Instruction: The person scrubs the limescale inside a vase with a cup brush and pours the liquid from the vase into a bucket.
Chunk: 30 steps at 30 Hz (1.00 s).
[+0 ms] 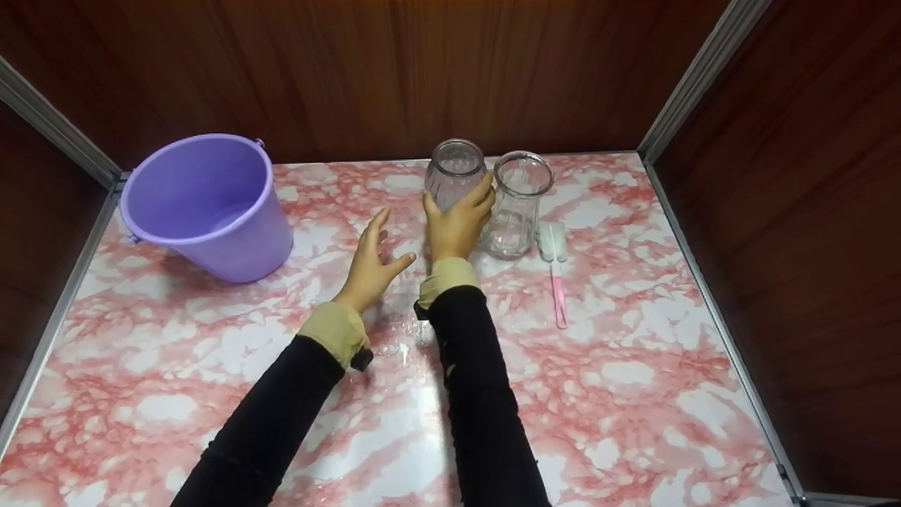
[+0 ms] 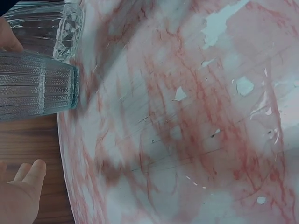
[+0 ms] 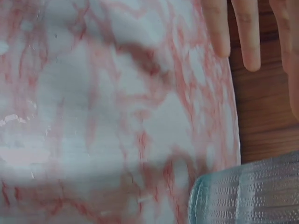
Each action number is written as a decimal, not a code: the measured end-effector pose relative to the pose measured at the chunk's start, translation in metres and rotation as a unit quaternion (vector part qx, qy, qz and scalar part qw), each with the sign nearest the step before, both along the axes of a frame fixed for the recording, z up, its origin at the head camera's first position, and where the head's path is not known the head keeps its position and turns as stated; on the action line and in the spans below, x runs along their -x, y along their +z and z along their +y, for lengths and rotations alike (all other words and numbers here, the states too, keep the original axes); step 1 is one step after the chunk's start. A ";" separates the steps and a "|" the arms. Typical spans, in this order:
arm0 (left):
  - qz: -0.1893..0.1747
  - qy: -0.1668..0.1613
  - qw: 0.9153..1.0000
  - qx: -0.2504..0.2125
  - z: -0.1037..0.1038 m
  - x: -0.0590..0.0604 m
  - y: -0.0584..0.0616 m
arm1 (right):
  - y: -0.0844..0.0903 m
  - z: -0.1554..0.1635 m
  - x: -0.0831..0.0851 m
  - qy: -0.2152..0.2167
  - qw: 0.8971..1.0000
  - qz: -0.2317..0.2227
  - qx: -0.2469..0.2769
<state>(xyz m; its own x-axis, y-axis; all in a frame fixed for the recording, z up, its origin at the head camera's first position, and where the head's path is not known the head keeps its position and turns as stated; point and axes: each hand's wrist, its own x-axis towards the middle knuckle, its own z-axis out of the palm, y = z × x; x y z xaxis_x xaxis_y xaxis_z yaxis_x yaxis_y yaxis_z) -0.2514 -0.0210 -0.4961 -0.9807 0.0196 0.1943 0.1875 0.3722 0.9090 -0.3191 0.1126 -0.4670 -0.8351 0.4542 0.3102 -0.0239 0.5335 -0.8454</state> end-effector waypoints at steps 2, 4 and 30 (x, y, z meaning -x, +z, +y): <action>-0.001 -0.004 1.000 0.000 0.001 0.000 0.000 | 0.000 0.004 0.000 -0.002 1.000 0.005 -0.021; 0.003 -0.006 1.000 0.001 0.002 0.000 -0.001 | 0.000 0.007 0.000 0.002 0.999 0.011 -0.043; 0.020 0.013 0.999 -0.049 0.003 -0.002 -0.006 | -0.028 0.016 -0.037 0.129 0.980 0.080 -0.130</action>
